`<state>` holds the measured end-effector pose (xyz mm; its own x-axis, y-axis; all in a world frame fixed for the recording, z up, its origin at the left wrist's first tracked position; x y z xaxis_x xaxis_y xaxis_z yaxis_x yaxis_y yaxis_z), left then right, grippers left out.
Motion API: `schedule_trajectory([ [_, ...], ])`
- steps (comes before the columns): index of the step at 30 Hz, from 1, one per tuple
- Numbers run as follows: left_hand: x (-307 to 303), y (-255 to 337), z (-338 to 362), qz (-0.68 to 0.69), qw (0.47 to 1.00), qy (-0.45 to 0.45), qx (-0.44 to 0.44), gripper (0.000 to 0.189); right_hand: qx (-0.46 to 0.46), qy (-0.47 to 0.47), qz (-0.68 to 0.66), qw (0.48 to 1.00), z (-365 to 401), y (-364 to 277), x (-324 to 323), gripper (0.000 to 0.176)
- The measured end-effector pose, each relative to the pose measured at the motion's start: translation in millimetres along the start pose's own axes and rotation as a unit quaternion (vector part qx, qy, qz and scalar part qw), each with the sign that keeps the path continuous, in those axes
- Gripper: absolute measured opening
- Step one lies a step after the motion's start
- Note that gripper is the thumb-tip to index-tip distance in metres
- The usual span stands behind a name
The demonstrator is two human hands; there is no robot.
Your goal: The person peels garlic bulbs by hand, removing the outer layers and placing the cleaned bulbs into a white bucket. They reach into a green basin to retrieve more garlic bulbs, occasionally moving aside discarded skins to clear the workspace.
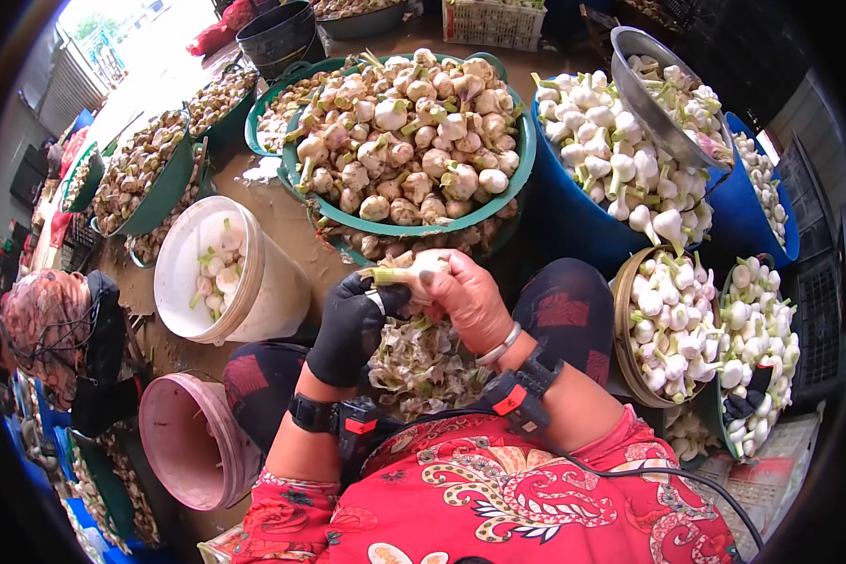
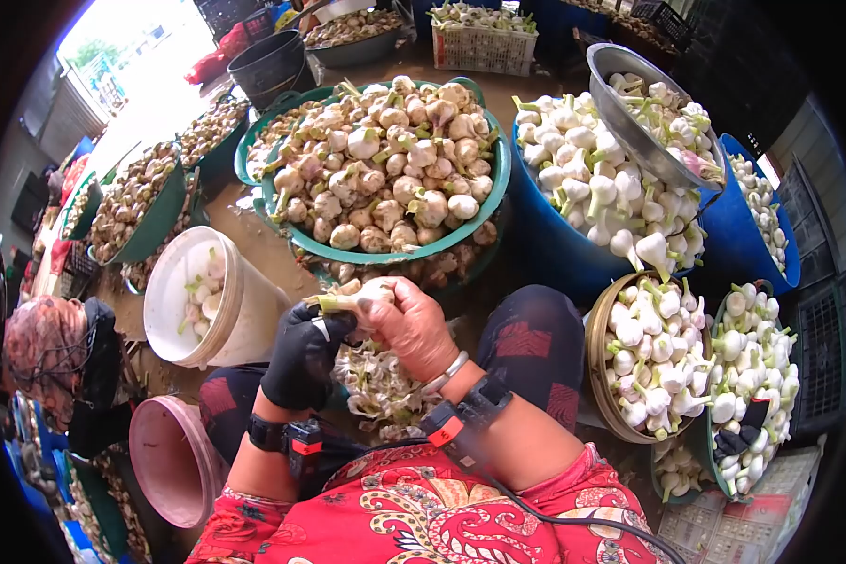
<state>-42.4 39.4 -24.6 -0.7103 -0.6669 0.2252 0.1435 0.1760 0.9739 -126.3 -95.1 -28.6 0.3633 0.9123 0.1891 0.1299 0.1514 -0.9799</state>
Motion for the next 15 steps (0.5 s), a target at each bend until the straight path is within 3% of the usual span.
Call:
schedule_trajectory([
  [1,-0.9,0.0,1.3,0.095,0.990,0.014,-0.099,0.017,0.112,-0.070,-0.108,0.985,0.7,3.0,-0.9,0.043],
  [2,0.2,6.7,2.6,0.060,0.993,0.020,-0.104,0.018,0.114,-0.125,-0.078,0.982,-0.8,5.5,-2.2,0.057],
  [3,-5.3,3.6,3.2,0.061,0.992,0.022,-0.105,0.018,0.116,-0.126,-0.078,0.982,1.7,4.9,-5.2,0.057],
  [4,-14.2,4.9,1.6,-0.091,0.996,0.002,-0.008,0.017,0.148,-0.161,-0.145,0.965,4.3,3.8,-5.2,0.057],
  [5,-16.6,7.7,1.1,-0.240,0.967,-0.017,0.089,0.016,0.180,-0.196,-0.210,0.941,5.5,2.3,-4.1,0.057],
  [7,-8.9,12.6,2.8,-0.237,0.965,-0.028,0.105,0.018,0.186,-0.201,-0.207,0.939,5.6,0.2,-1.4,0.056],
  [10,-14.6,13.4,0.3,-0.037,0.994,0.095,-0.026,0.026,0.198,-0.158,-0.244,0.936,1.2,0.7,-3.0,0.052],
  [13,-26.2,8.9,6.6,0.072,0.990,0.112,-0.042,0.027,0.111,-0.122,-0.138,0.977,-0.2,-3.7,-4.3,0.052],
  [15,-10.2,11.4,17.3,0.175,0.979,0.085,-0.057,0.029,0.109,-0.086,-0.100,0.985,-1.0,-0.5,-0.6,0.044],
])
Point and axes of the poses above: each hand's wrist, its own z-axis away from the middle knuckle, its own x-axis out of the palm, y = z × x, the point moved 3 cm from there along -z, towards the middle knuckle, and after that the axes turned 7 degrees about z, right-handed, at the moved point
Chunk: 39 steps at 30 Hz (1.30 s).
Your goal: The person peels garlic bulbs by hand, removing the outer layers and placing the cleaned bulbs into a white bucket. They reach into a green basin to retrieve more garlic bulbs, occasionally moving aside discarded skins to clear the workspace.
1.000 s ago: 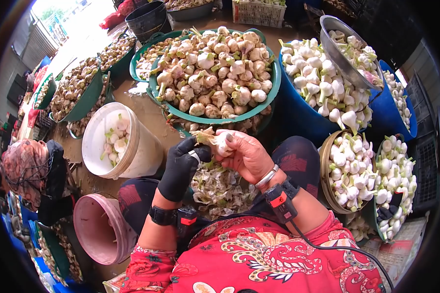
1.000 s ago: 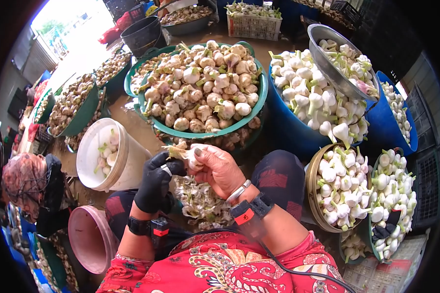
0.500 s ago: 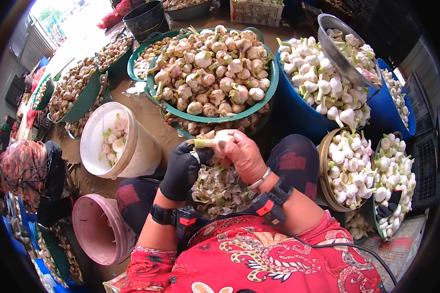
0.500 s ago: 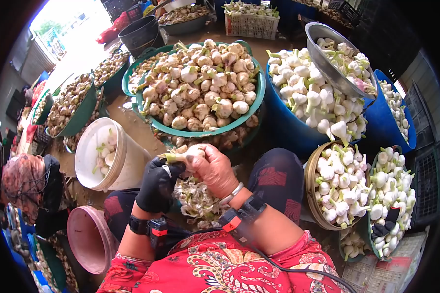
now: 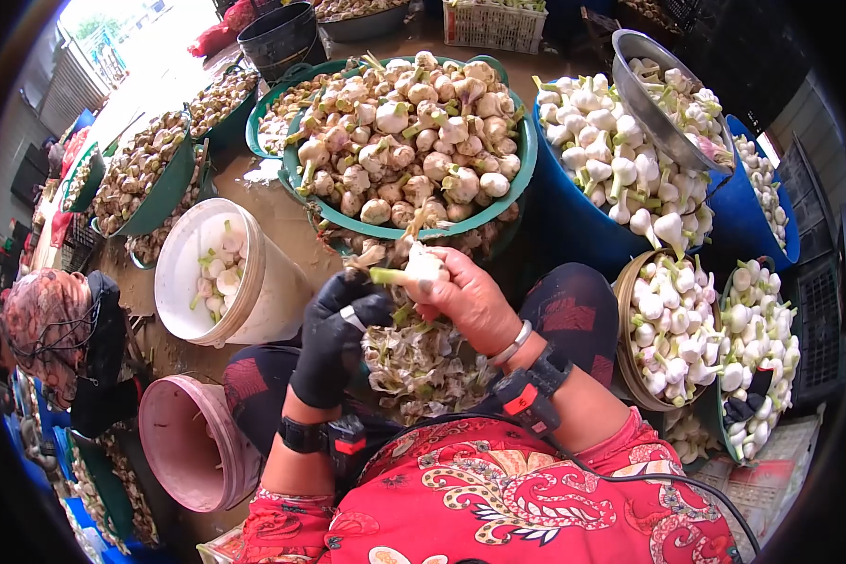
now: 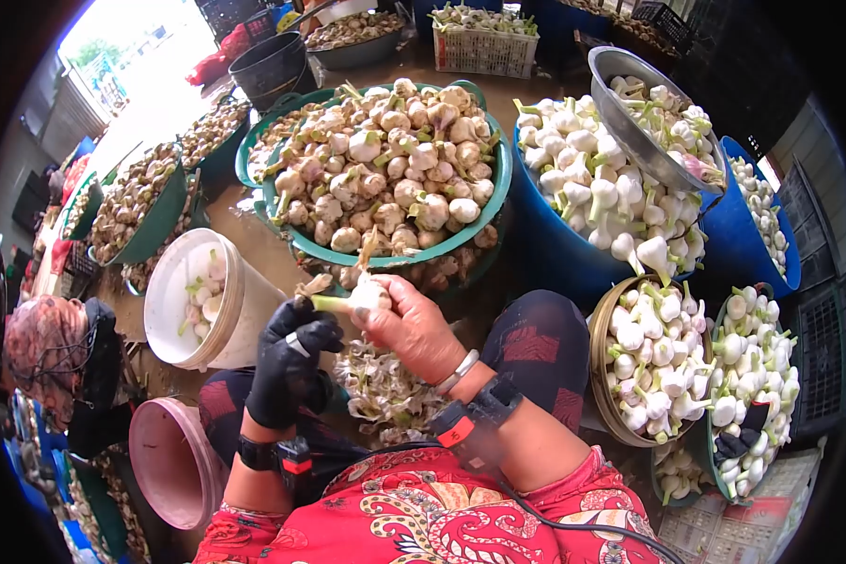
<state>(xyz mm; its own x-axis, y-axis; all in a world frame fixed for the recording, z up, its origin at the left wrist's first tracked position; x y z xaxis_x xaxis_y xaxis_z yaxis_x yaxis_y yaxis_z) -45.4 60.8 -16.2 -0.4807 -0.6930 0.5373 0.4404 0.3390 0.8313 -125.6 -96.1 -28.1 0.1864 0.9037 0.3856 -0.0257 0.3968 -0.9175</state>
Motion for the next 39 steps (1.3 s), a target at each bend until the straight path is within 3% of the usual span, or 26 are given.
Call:
schedule_trajectory([
  [1,9.8,-1.3,2.2,0.004,1.000,-0.026,-0.004,0.027,-0.106,0.030,0.148,0.983,-1.7,1.1,-0.1,0.045],
  [2,15.0,-3.9,2.2,-0.008,0.999,-0.033,0.033,0.024,-0.209,0.059,0.290,0.932,-0.9,-0.2,3.1,0.046],
  [3,22.2,0.2,2.9,-0.014,0.999,-0.021,0.035,0.022,-0.162,0.044,0.223,0.960,-1.9,2.6,5.2,0.057],
  [4,28.0,4.9,3.5,-0.018,0.999,-0.010,0.037,0.021,-0.162,0.044,0.223,0.960,-1.3,0.1,5.9,0.057],
  [5,25.6,4.8,3.0,-0.017,0.999,-0.011,0.036,0.021,-0.089,0.032,0.096,0.991,-2.1,-0.2,4.1,0.060],
  [7,15.7,0.2,0.9,-0.068,0.997,-0.022,-0.001,0.020,0.030,0.016,-0.115,0.993,-2.9,-2.1,1.5,0.063],
  [8,11.5,-3.3,-1.2,-0.067,0.998,-0.022,-0.003,0.020,-0.010,0.042,-0.173,0.984,-6.1,-4.8,3.0,0.045],
  [10,10.3,-2.2,-5.1,-0.075,0.996,-0.026,0.027,0.012,-0.108,0.135,-0.193,0.966,-18.1,-19.8,-0.1,0.029],
  [11,10.2,6.6,-7.5,-0.163,0.983,-0.020,0.085,0.013,-0.142,0.117,-0.147,0.972,-16.5,-33.2,-0.2,0.018],
  [12,4.7,6.9,-11.1,-0.065,0.997,0.022,0.045,0.014,-0.159,0.034,-0.060,0.985,-15.6,-37.4,-4.8,0.015],
  [13,-3.5,6.7,-13.4,-0.049,0.997,0.028,0.047,0.015,-0.084,-0.047,0.044,0.994,-11.8,-37.7,1.1,0.012],
  [14,-9.8,6.7,-16.2,-0.034,0.998,0.031,0.047,0.016,-0.009,-0.125,0.147,0.981,-5.0,-34.2,8.4,0.010],
  [15,-9.2,6.6,-16.5,-0.033,0.998,0.033,0.047,0.016,0.010,-0.156,0.269,0.950,-7.8,-9.5,1.6,0.010],
  [16,-6.9,4.8,-16.5,0.000,0.999,0.027,0.047,0.015,0.019,-0.139,0.421,0.896,-9.4,-3.9,-3.1,0.011],
  [18,-6.9,3.2,-19.4,0.035,0.998,0.021,0.050,0.015,0.172,-0.028,0.294,0.940,-6.4,-0.9,-11.5,0.011],
  [19,-10.2,2.0,-19.2,0.049,0.998,0.021,0.045,0.014,0.174,-0.029,0.292,0.940,-6.8,2.1,-11.2,0.011],
  [21,-9.5,3.0,-17.6,0.026,0.999,0.018,0.041,0.018,-0.024,0.059,0.345,0.936,-9.1,-4.9,-9.9,0.011],
  [24,-2.3,0.7,-17.6,-0.016,0.999,0.016,0.046,0.021,-0.120,0.138,0.272,0.945,-12.4,-13.3,-7.3,0.007],
  [28,8.3,1.4,-15.7,0.027,0.998,0.031,0.045,0.026,-0.141,0.154,0.228,0.951,-8.7,-16.8,-1.8,0.010],
  [30,4.2,-1.9,-18.1,0.078,0.996,0.035,0.024,0.028,-0.081,0.147,0.153,0.974,-8.3,-11.2,-4.9,0.016],
  [32,-0.5,-8.3,-21.5,0.127,0.991,0.036,0.005,0.029,-0.092,0.145,0.199,0.965,-6.3,-11.4,-5.3,0.019],
  [34,-2.1,-18.1,-24.1,0.196,0.980,0.024,-0.038,0.030,-0.046,0.092,0.141,0.985,-3.5,-13.8,2.6,0.019],
  [38,5.6,-25.8,-19.7,0.233,0.971,0.024,-0.048,0.029,-0.101,0.136,0.109,0.979,-5.6,-12.7,5.2,0.007],
  [39,8.5,-21.7,-16.9,0.184,0.982,0.018,-0.028,0.028,-0.112,0.169,0.103,0.974,-8.4,-19.5,-0.8,0.005],
])
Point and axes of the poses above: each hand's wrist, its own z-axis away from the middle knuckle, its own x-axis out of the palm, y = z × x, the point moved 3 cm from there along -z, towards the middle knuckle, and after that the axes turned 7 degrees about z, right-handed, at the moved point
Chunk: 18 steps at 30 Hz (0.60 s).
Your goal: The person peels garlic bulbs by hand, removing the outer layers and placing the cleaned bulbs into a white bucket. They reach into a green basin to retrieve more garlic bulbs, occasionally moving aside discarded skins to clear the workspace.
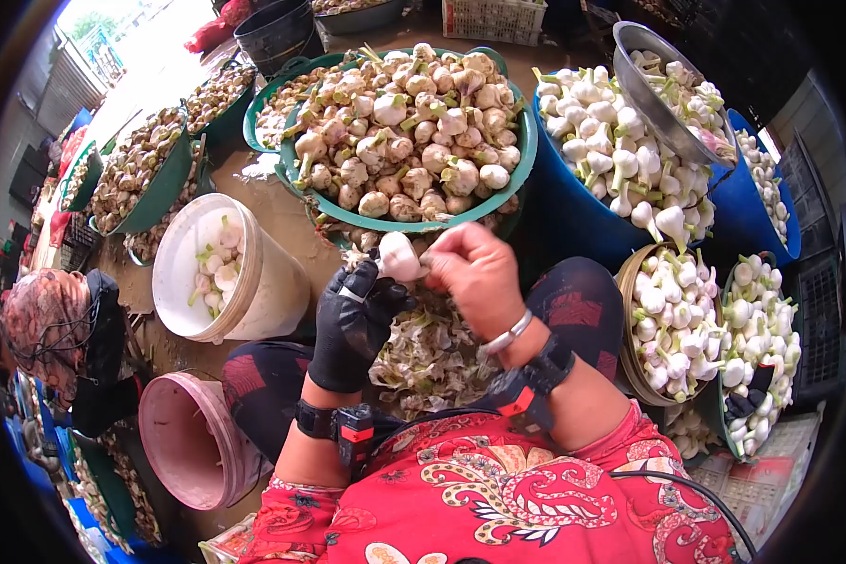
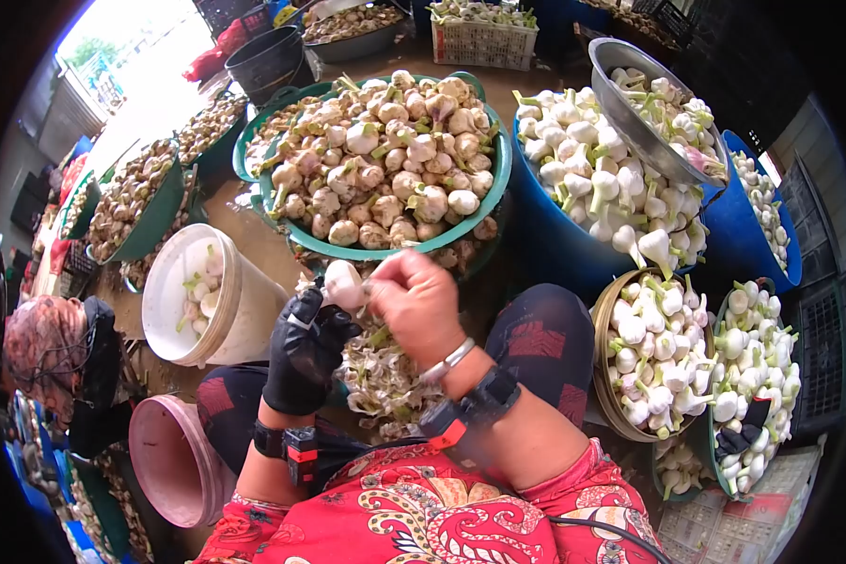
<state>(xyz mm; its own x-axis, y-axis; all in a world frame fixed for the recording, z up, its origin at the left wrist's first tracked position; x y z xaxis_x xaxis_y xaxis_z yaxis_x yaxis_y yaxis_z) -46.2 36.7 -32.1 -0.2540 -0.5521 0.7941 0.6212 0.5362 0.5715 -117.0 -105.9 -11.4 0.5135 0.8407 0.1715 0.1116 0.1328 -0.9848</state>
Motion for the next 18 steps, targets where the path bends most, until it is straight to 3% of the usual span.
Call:
schedule_trajectory([
  [1,5.1,2.6,4.1,-0.049,0.999,-0.008,0.019,0.028,-0.002,0.049,0.018,0.999,-6.5,-5.5,-7.9,0.004],
  [5,10.6,8.9,5.3,-0.122,0.988,-0.008,0.095,0.024,0.012,-0.023,0.030,0.999,-12.0,-14.7,-15.8,0.005],
  [7,13.1,9.6,6.1,-0.166,0.980,-0.015,0.109,0.023,-0.036,-0.073,0.108,0.991,-2.8,-17.6,-7.6,0.006],
  [9,16.3,10.6,7.8,-0.210,0.970,-0.021,0.123,0.023,-0.061,-0.030,0.158,0.985,0.2,-17.2,-6.7,0.007],
  [11,17.6,11.2,9.7,-0.246,0.961,-0.004,0.125,0.022,-0.187,-0.010,0.296,0.937,2.6,-24.0,-6.1,0.009],
  [12,17.3,10.9,9.8,-0.246,0.961,-0.006,0.123,0.022,-0.182,-0.012,0.303,0.936,3.7,-24.4,-5.7,0.009],
  [15,16.0,12.6,9.1,-0.339,0.925,-0.024,0.169,0.017,-0.201,-0.022,0.352,0.914,4.1,-20.1,-7.5,0.008],
  [17,17.4,15.8,8.8,-0.492,0.829,-0.063,0.261,0.013,-0.218,-0.026,0.371,0.902,3.6,-19.2,-7.5,0.010],
  [18,17.8,15.2,8.9,-0.493,0.829,-0.064,0.258,0.013,-0.250,-0.014,0.392,0.885,3.9,-21.0,-6.1,0.007],
])
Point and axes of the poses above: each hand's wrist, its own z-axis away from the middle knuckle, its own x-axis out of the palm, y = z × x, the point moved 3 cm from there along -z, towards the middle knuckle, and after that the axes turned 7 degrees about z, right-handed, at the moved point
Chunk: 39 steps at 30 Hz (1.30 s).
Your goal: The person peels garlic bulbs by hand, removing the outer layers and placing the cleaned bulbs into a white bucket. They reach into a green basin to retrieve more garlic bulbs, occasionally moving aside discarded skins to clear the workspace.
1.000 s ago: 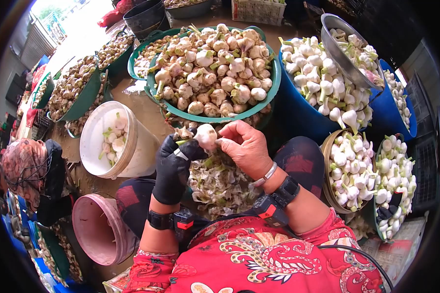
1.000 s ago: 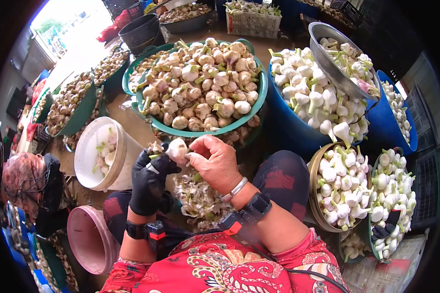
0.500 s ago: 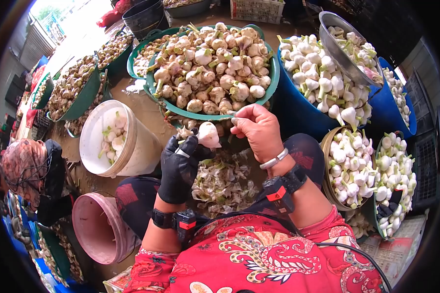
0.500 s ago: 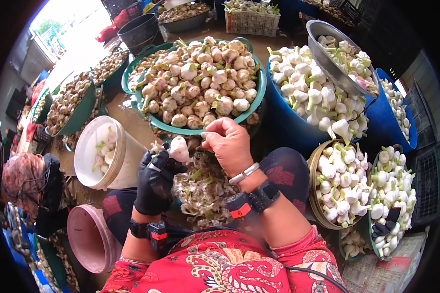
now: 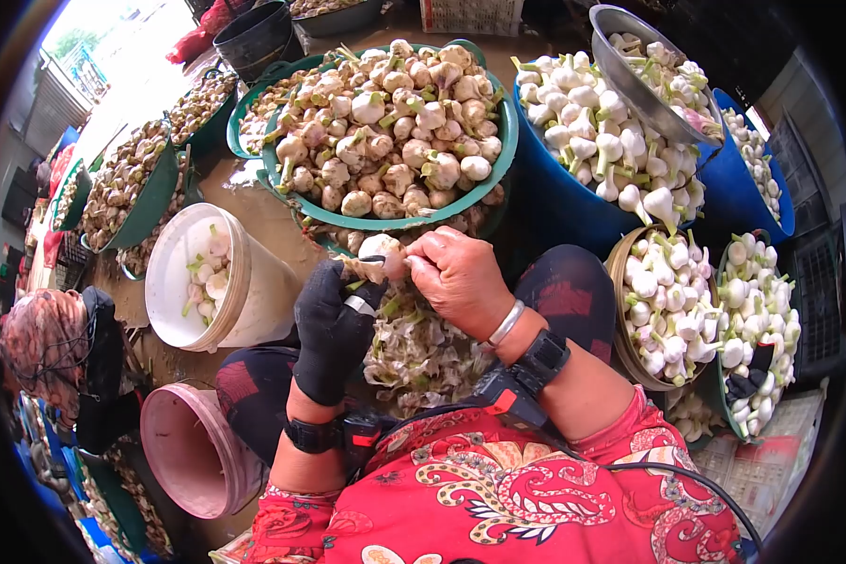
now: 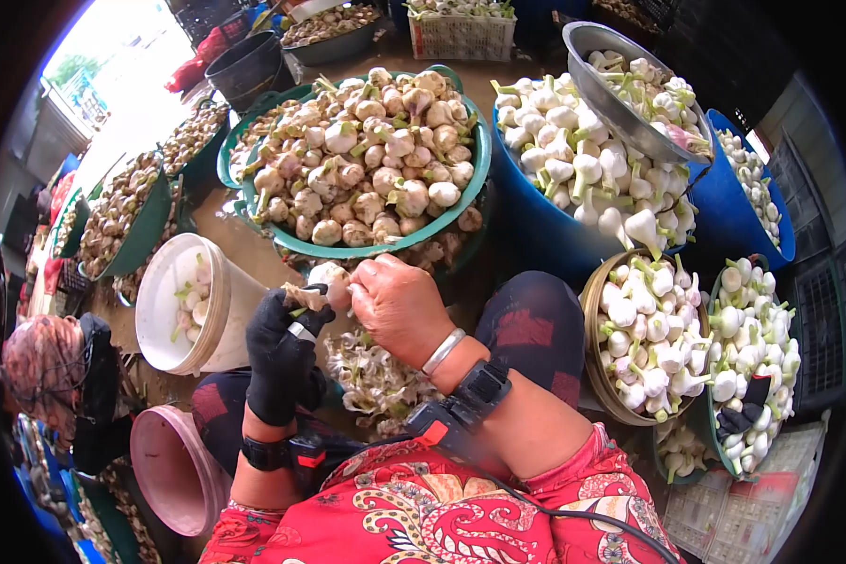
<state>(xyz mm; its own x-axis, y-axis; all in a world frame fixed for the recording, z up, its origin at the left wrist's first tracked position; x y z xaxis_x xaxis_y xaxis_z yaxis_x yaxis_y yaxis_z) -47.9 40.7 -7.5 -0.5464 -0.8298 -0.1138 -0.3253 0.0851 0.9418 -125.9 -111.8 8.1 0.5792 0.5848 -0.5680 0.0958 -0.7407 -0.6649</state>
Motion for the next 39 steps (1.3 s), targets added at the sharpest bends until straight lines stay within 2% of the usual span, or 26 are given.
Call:
schedule_trajectory([
  [2,4.9,7.4,-0.6,-0.143,0.986,-0.023,0.078,0.012,-0.025,0.017,0.031,0.999,-0.1,-2.0,0.6,0.005],
  [5,9.8,19.1,-1.9,-0.213,0.968,-0.036,0.124,0.014,-0.040,0.021,0.102,0.994,-0.7,-2.4,1.6,0.003],
  [9,7.3,14.9,0.7,-0.223,0.965,-0.035,0.132,0.016,-0.040,0.032,0.095,0.994,-6.1,5.9,4.1,0.001],
  [11,3.4,2.8,3.5,-0.159,0.982,-0.020,0.098,0.015,-0.035,0.044,0.077,0.995,-12.3,11.1,2.1,0.002],
  [13,4.4,10.0,3.4,-0.121,0.988,-0.015,0.093,0.015,0.020,0.077,-0.006,0.997,-19.4,17.6,-4.2,0.006],
  [14,4.6,12.6,3.3,-0.083,0.993,-0.009,0.088,0.014,0.110,0.085,-0.067,0.988,-22.0,23.1,-5.0,0.006],
  [15,4.0,12.3,3.2,-0.084,0.992,-0.008,0.089,0.014,0.181,0.063,-0.110,0.975,-21.6,34.4,-2.9,0.008],
  [17,0.5,7.8,2.0,-0.003,1.000,0.005,0.029,0.012,0.204,-0.018,-0.270,0.941,-17.6,40.5,6.2,0.009],
  [18,-0.9,6.1,1.6,-0.006,1.000,0.007,0.030,0.012,0.160,-0.034,-0.252,0.954,-15.1,32.3,6.8,0.011],
  [19,-2.3,1.7,1.9,0.006,1.000,0.019,-0.006,0.012,0.117,-0.050,-0.232,0.964,-10.5,20.8,5.1,0.012],
  [21,-2.3,-2.5,2.0,0.020,0.998,0.033,-0.043,0.013,0.120,-0.044,-0.184,0.975,-7.2,8.0,-0.6,0.011],
  [23,-0.4,1.4,-0.6,-0.060,0.998,0.004,0.015,0.015,0.069,-0.043,-0.103,0.991,-5.9,1.7,-1.3,0.007],
  [24,-0.6,2.6,-2.5,-0.060,0.998,0.003,0.016,0.015,0.033,-0.020,-0.058,0.998,-5.4,3.2,1.6,0.009],
  [26,3.2,12.8,-3.8,-0.233,0.962,-0.039,0.138,0.017,0.021,-0.010,-0.022,0.999,-3.8,4.8,4.5,0.005],
  [30,5.6,15.8,0.8,-0.255,0.954,-0.036,0.157,0.018,0.019,0.027,0.025,0.999,-5.2,12.4,10.3,0.004],
  [31,2.4,9.4,1.8,-0.232,0.963,-0.025,0.137,0.018,0.018,0.027,0.024,0.999,-5.4,17.0,11.8,0.004],
  [33,-8.5,-0.5,2.6,-0.213,0.970,-0.012,0.118,0.017,0.124,-0.009,-0.017,0.992,-3.8,37.0,17.2,0.005],
  [35,-33.5,-8.6,-3.0,-0.120,0.990,0.029,0.073,0.016,0.118,-0.023,-0.021,0.993,5.8,46.9,24.7,0.006],
  [37,-97.1,-3.5,-17.8,-0.200,0.974,0.070,0.077,0.014,0.223,-0.082,-0.133,0.962,16.5,55.7,33.3,0.009],
  [39,-163.2,6.1,-33.3,-0.370,0.910,0.125,0.141,0.014,0.190,-0.093,-0.074,0.975,15.1,52.4,22.9,0.012],
])
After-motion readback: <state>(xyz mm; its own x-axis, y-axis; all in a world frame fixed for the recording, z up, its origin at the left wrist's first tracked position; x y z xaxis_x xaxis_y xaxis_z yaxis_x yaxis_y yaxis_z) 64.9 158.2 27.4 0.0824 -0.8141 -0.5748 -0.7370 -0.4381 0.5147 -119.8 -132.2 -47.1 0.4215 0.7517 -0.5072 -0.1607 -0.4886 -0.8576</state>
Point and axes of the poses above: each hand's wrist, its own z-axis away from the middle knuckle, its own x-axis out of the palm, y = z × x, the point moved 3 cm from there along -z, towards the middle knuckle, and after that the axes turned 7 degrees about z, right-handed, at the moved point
